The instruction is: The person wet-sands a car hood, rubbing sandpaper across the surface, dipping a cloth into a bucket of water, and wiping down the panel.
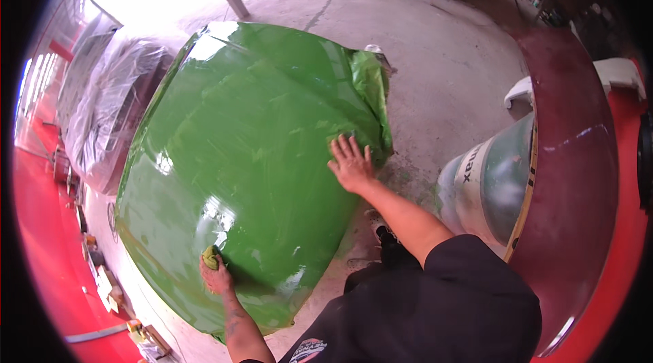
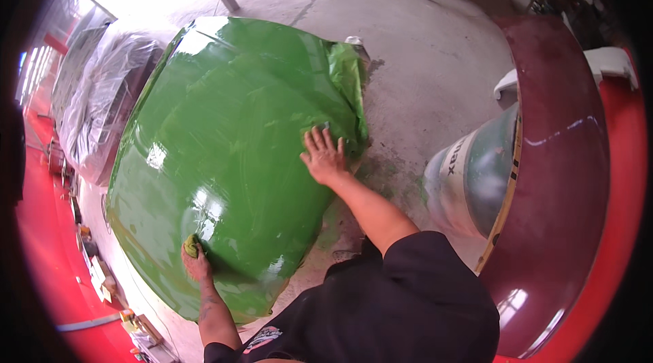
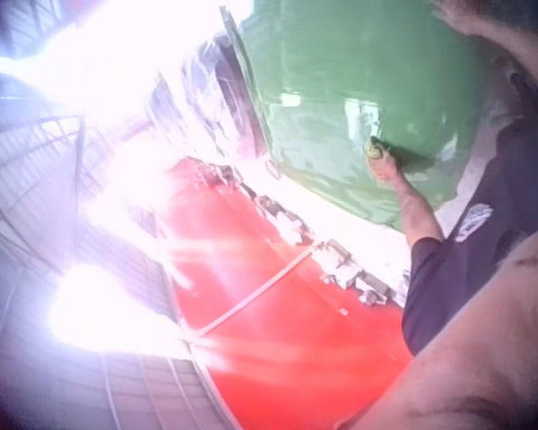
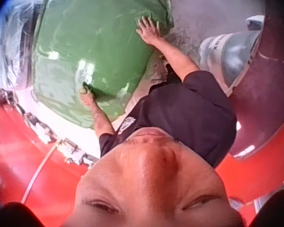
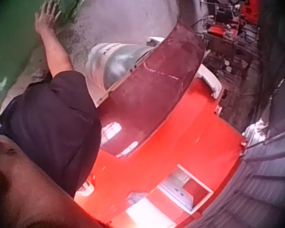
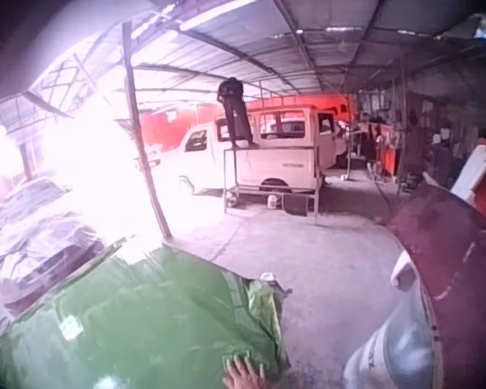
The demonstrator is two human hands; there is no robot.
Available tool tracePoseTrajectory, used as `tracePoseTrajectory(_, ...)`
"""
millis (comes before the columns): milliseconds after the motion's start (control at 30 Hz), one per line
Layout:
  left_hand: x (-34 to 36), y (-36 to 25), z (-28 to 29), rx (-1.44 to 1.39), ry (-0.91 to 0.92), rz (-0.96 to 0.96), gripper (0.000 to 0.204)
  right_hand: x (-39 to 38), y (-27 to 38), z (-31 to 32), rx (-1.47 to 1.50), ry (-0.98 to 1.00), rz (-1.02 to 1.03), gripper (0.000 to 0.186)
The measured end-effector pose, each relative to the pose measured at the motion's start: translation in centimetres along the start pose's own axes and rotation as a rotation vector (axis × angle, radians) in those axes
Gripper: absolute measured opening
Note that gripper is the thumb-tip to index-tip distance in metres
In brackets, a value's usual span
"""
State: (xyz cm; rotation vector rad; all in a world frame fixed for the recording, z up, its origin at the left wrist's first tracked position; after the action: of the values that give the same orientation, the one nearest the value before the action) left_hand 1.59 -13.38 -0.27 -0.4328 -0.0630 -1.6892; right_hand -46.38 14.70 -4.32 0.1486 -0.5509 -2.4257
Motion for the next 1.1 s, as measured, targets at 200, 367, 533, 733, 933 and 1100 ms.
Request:
tracePoseTrajectory(200, 2.0, 2.0, -1.2, -0.037, 0.147, -0.002, 0.066, -7.6, 3.4, 0.7, 0.322, 0.218, 0.23, 0.057)
tracePoseTrajectory(367, 2.7, 1.9, -1.8, -0.039, 0.194, 0.301, 0.065, -4.4, -1.3, 8.2, 0.756, -0.036, 0.069, 0.044)
tracePoseTrajectory(533, 0.8, -13.7, -0.9, 0.091, 0.157, 0.101, 0.068, -1.0, -12.4, 14.9, 0.798, -0.249, -0.266, 0.04)
tracePoseTrajectory(733, -2.4, -26.4, -3.8, 0.103, 0.208, -0.078, 0.066, 4.9, -24.0, 18.9, 1.151, -0.56, -0.516, 0.035)
tracePoseTrajectory(933, -3.7, -41.2, -6.2, 0.105, 0.295, -0.054, 0.071, 11.3, -41.8, 24.2, 1.354, -0.931, -0.607, 0.031)
tracePoseTrajectory(1100, -3.3, -48.7, -9.1, 0.105, 0.387, 0.079, 0.074, 16.8, -51.0, 26.3, 1.515, -0.957, -0.75, 0.032)
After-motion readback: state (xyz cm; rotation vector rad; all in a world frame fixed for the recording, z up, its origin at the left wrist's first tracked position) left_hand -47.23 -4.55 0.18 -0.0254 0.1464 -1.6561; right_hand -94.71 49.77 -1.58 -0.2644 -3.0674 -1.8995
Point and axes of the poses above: each hand's wrist, its own x-axis towards the middle knuckle, its own z-axis out of the back of the hand, y = z × x, the point moved 8 cm from there along x, towards the middle knuckle, and after that the axes turned 7 degrees about -y, right-handed, at the moved point
